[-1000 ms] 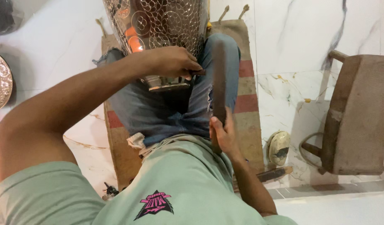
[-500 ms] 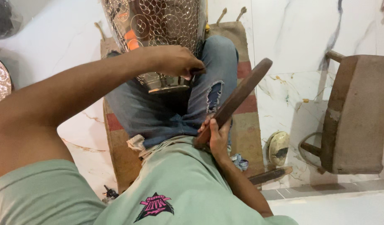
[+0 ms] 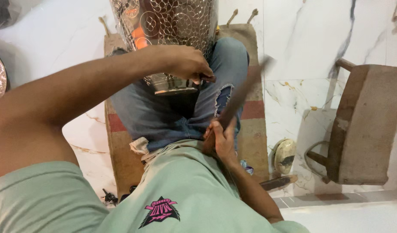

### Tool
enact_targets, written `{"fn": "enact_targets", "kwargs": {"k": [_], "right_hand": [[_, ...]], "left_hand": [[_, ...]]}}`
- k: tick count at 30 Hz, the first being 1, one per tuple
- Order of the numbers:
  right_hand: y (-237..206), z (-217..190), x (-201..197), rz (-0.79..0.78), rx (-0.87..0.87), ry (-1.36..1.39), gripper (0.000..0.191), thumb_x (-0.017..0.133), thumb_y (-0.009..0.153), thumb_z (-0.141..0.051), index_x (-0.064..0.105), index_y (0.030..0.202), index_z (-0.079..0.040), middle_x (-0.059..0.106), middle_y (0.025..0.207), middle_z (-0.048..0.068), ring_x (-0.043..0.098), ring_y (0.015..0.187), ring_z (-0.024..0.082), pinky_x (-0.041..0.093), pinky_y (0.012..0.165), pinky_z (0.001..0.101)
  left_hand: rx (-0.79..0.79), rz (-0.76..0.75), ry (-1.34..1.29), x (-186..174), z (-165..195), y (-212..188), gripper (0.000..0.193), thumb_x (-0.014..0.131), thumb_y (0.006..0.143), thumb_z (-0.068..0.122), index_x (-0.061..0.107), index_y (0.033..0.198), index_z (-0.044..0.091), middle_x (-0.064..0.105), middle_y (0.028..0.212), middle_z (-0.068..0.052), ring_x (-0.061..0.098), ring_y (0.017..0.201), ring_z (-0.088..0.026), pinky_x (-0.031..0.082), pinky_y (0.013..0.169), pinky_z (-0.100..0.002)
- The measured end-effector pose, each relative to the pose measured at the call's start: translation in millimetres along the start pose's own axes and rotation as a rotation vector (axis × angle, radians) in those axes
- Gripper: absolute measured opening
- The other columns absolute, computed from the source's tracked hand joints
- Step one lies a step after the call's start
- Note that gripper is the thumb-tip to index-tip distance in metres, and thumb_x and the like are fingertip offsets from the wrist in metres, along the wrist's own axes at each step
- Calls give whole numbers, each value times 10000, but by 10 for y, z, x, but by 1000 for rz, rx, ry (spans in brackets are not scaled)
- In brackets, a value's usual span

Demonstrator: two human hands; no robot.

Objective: The person sits on the floor with a large engraved metal vase held between the legs and hammers a chisel against the vase surface to carve decorative patterns, repositioning the chisel by hand between strikes and working over different areas of the vase.

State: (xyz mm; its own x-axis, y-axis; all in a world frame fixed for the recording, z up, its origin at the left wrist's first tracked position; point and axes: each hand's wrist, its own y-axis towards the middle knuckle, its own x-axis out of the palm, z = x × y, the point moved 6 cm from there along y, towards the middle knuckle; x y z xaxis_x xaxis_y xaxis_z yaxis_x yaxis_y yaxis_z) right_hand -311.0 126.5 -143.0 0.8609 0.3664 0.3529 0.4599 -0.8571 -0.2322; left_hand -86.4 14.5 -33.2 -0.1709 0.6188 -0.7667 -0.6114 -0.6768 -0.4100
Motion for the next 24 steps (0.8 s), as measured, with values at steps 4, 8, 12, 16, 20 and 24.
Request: {"fn": "enact_targets", "kwargs": {"k": [4,8,12,16,20,24], "right_hand": [[102,-300,-125,-20,98,-287,205,572,1058,-215,517,1181,-61,599,810,41,597,663,150,514,599,300],[278,-767,-179,-99,68,-544,252,602,1063,-214,517,1204,-23,602,821,24,592,694,123,506,620,293],[483,-1392,83,-348,-259,-1101,528,662,988,-194,457,1436,-2,677,906,93,667,791,184,517,682,343],[587,-1902,347,-335,-229,-1031,621,651,1002,-190,336,1508,-17,664,941,200,655,803,372,527,698,435],[641,-2263,684,-484,-332,-1293,636,689,993,-191,365,1511,-14,689,986,257,698,877,446,526,731,506],[632,-2505,981,-569,-586,-1179,714,686,1062,-199,225,1564,12,642,1097,318,671,971,472,530,813,497]], "left_hand": [[216,389,-42,-88,8,-171,437,767,840,199,682,1249,73,735,1124,-133,690,1001,-362,544,804,-483],[174,577,-63,-5,-53,-365,414,745,892,161,657,1279,44,702,1118,-150,682,1007,-389,538,836,-495],[68,796,-164,102,-62,-675,370,711,939,89,633,1297,40,671,1098,-155,670,970,-401,536,810,-490],[-91,1020,-246,247,-33,-826,317,712,967,71,627,1269,27,639,1040,-175,652,879,-392,512,722,-477],[-115,1239,-309,400,18,-902,324,747,975,89,605,1256,14,635,1026,-172,651,912,-389,517,751,-447],[-206,1284,-342,498,-34,-880,335,788,957,61,611,1237,7,639,997,-179,662,884,-375,517,749,-425]]}}
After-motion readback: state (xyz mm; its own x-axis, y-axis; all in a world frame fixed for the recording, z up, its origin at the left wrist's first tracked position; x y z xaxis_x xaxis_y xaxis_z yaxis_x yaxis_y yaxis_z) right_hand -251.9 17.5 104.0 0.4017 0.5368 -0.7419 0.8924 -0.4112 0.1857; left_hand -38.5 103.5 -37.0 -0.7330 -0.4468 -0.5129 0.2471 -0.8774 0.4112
